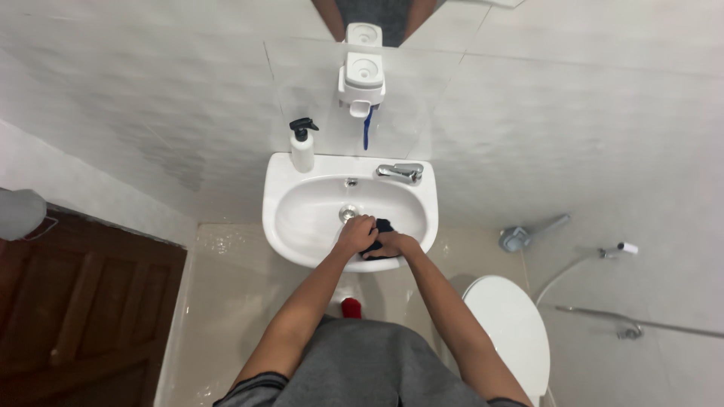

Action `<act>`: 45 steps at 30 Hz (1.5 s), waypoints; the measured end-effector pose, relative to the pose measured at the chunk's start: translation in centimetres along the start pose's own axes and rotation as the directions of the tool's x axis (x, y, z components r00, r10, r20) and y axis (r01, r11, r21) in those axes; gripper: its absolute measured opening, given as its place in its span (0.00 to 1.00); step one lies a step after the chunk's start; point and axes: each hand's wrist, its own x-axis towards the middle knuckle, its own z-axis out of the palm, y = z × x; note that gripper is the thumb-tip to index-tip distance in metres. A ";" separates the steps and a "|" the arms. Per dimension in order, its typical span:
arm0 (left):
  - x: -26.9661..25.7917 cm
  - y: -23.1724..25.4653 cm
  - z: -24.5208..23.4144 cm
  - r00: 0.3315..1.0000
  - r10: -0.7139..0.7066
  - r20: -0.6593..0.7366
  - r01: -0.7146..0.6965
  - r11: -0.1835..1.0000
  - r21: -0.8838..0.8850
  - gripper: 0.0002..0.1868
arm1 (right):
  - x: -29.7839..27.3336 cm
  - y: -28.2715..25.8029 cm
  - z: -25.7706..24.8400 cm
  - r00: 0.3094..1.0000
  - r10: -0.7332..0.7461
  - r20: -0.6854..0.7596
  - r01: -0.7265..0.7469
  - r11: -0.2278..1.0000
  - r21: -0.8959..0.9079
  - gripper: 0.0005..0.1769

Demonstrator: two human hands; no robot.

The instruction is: The person cleans a sink basin using a dark cloth, scrubbing the surfaces and moving the cloth around the interior of the bowl.

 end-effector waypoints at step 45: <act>-7.2 2.8 -8.8 0.894 -0.254 -0.370 0.271 0.962 -0.004 0.23 | 4.4 -0.5 1.8 0.973 0.000 0.233 0.086 0.930 -0.357 0.36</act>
